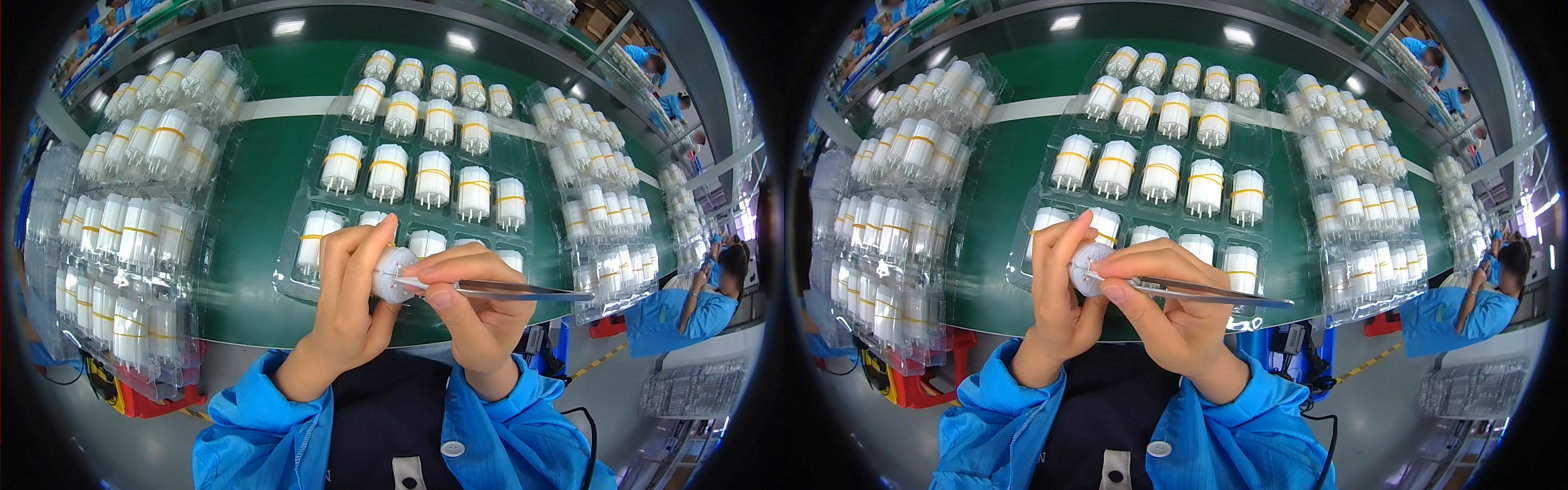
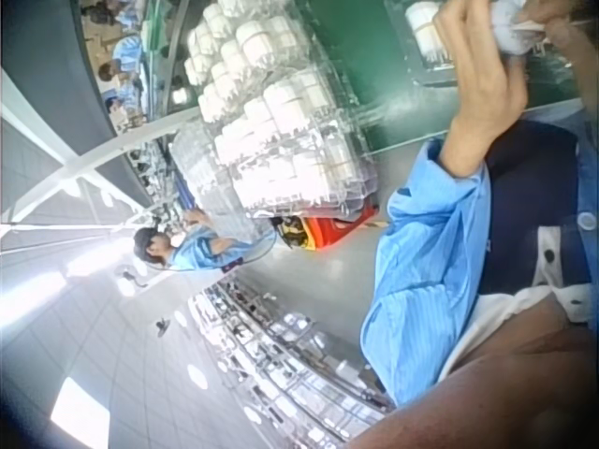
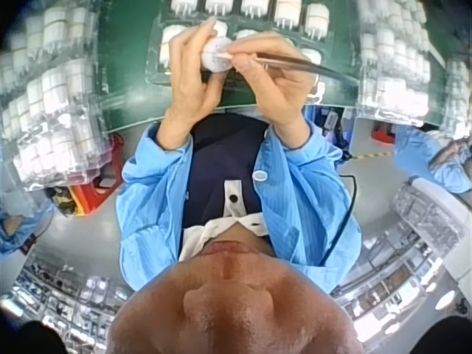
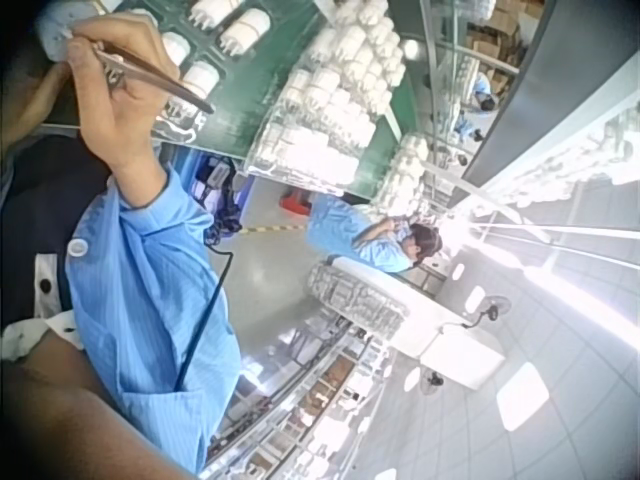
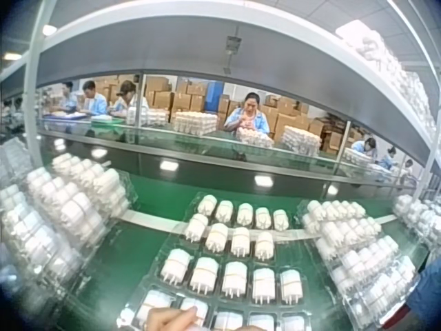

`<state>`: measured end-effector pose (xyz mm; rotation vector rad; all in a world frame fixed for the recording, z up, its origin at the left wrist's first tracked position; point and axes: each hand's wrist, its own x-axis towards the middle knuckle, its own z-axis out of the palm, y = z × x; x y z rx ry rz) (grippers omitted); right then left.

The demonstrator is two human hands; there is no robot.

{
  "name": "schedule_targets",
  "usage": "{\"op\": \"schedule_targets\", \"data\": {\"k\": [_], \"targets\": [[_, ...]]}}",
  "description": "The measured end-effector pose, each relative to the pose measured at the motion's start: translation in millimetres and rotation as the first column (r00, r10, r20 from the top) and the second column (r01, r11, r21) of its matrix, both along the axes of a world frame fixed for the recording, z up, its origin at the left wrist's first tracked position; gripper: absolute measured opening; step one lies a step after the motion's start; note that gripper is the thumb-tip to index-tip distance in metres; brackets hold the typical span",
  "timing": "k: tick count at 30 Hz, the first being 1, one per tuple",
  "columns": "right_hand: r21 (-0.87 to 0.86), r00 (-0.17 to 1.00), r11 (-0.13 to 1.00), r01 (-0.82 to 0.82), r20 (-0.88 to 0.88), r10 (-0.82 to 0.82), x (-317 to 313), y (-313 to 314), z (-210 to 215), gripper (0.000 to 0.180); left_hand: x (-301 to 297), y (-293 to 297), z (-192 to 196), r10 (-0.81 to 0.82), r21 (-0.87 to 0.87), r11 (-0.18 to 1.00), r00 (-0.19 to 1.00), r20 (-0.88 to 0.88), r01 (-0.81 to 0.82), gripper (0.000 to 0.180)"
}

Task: The person uses tweezers to insert small white components into cylindrical white objects on a green tray. They pick up each object, insert the component, and place it back into the tray, repeating this process for multiple units.

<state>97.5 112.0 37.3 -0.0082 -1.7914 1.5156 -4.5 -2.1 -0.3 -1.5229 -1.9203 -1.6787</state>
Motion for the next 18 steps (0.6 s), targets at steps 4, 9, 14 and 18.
{"op": "schedule_targets", "data": {"k": [4,9,14,18], "targets": [[-0.036,1.000,0.999,0.005,-0.002,-0.005,2,-1,0,0.014,1,0,2,-0.002,-0.007,1.000,1.000,0.006,0.002,0.074],[0.062,1.000,0.998,0.007,0.006,-0.008,1,2,4,0.012,2,1,1,-0.009,0.005,1.000,1.000,0.004,0.009,0.076],[0.230,0.998,0.973,0.013,0.057,-0.027,-1,5,13,0.013,1,1,-1,-0.017,-0.002,1.000,1.000,0.009,0.017,0.077],[0.365,0.996,0.930,0.035,0.066,-0.064,-1,4,17,0.012,-1,1,-2,-0.017,-0.007,1.000,1.000,-0.025,0.017,0.077]]}}
